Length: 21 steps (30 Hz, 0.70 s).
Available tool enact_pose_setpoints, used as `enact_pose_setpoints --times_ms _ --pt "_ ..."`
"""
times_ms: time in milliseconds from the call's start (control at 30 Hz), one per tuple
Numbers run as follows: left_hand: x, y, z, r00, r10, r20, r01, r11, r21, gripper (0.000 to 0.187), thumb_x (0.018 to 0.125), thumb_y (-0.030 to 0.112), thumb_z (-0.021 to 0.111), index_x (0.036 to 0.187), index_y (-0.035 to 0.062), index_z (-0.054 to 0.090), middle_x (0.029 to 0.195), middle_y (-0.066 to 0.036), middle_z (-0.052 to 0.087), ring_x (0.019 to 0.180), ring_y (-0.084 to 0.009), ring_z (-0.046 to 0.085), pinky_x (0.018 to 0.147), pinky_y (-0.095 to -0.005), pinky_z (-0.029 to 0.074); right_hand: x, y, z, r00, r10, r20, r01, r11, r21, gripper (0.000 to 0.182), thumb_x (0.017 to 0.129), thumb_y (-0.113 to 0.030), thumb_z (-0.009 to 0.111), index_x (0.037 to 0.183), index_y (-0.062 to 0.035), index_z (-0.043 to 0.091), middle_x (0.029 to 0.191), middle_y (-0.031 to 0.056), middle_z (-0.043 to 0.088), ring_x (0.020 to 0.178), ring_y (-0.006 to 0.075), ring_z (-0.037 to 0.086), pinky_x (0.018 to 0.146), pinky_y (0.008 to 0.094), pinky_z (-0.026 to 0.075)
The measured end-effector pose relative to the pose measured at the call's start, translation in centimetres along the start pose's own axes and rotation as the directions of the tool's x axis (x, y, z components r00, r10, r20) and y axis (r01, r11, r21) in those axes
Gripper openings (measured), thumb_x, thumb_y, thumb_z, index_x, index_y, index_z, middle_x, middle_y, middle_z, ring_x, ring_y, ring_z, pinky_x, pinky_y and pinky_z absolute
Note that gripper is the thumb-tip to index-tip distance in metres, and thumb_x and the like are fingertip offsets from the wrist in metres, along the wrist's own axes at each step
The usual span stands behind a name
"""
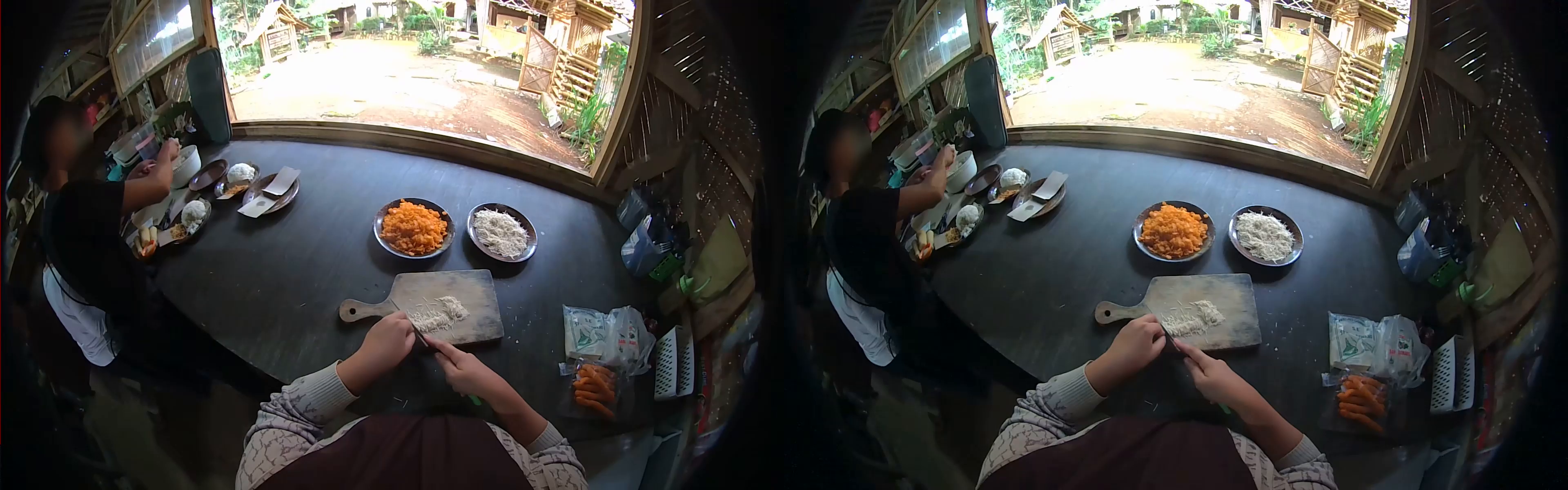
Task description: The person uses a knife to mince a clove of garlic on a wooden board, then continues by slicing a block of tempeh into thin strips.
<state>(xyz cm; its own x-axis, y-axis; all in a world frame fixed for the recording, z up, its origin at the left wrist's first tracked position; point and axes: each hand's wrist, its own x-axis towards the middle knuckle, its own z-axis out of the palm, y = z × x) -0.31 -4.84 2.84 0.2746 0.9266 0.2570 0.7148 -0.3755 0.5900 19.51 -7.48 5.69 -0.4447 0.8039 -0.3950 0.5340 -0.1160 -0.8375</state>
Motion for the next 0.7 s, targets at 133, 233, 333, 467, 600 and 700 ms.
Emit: enact_pose_setpoints --times_ms 133,233,333,467,600,700 --pt "0.02 -0.3 0.12 1.0 0.008 -0.009 -0.008 1.0 -0.002 0.016 0.079 0.008 0.056 0.07 -0.003 0.062 0.083 -0.016 0.059 0.081 -0.0335 0.06 0.075 -0.0418 0.048 -0.26 -0.04 -0.14 0.999 0.034 0.021 -0.035 0.999 0.038 0.043 0.099 -0.023 0.041 0.142 -0.0279 0.039 0.052 -0.0023 0.042 0.042 0.0072 0.042 0.042 0.0246 0.04" --pt "0.05 -0.64 0.25 1.0 0.007 -0.006 -0.007 1.0 0.01 0.012 0.076 0.009 0.06 0.073 -0.002 0.064 0.084 -0.015 0.06 0.08 -0.0324 0.06 0.073 -0.0401 0.049 -0.18 0.39 -0.1 0.999 0.031 0.021 -0.033 0.997 0.074 0.043 0.099 -0.022 0.041 0.142 -0.027 0.039 0.051 -0.0027 0.041 0.042 0.007 0.042 0.041 0.0248 0.039" --pt "0.03 -0.59 0.14 1.0 0.009 -0.004 -0.009 1.0 0.001 0.012 0.076 0.009 0.06 0.073 -0.0022 0.063 0.083 -0.015 0.059 0.079 -0.0325 0.06 0.073 -0.0402 0.049 -0.14 0.43 -0.14 0.999 0.026 0.039 -0.029 0.997 0.069 0.043 0.099 -0.022 0.041 0.142 -0.0272 0.038 0.051 -0.0029 0.04 0.042 0.007 0.041 0.041 0.0251 0.039" --pt "0.03 -0.32 -0.05 1.0 -0.001 -0.006 0.001 1.0 -0.002 0.012 0.076 0.009 0.059 0.073 -0.0021 0.063 0.083 -0.015 0.059 0.078 -0.0325 0.06 0.072 -0.0398 0.049 0.03 0.46 -0.14 0.998 0.037 0.048 -0.039 0.999 0.037 0.044 0.099 -0.021 0.041 0.142 -0.0273 0.037 0.051 -0.0021 0.041 0.042 0.0074 0.042 0.041 0.0252 0.039" --pt "-0.1 -0.27 0.1 1.0 -0.022 0.018 0.022 1.0 -0.007 0.016 0.079 0.008 0.056 0.07 -0.0029 0.062 0.084 -0.017 0.058 0.081 -0.0337 0.059 0.075 -0.0421 0.048 0.38 0.44 0.58 0.998 -0.058 -0.037 0.055 0.995 -0.078 0.043 0.099 -0.023 0.041 0.141 -0.0291 0.039 0.058 0.0036 0.049 0.046 0.0102 0.047 0.047 0.0272 0.044" --pt "-0.02 -0.08 0.04 1.0 -0.015 0.017 0.014 1.0 0.017 0.015 0.079 0.009 0.056 0.072 -0.0026 0.063 0.084 -0.017 0.058 0.082 -0.0334 0.06 0.075 -0.0419 0.048 0.34 -0.06 0.15 0.999 -0.04 -0.031 0.038 0.997 -0.062 0.043 0.098 -0.025 0.042 0.141 -0.0292 0.04 0.062 0.0071 0.054 0.049 0.0119 0.05 0.051 0.0288 0.047"
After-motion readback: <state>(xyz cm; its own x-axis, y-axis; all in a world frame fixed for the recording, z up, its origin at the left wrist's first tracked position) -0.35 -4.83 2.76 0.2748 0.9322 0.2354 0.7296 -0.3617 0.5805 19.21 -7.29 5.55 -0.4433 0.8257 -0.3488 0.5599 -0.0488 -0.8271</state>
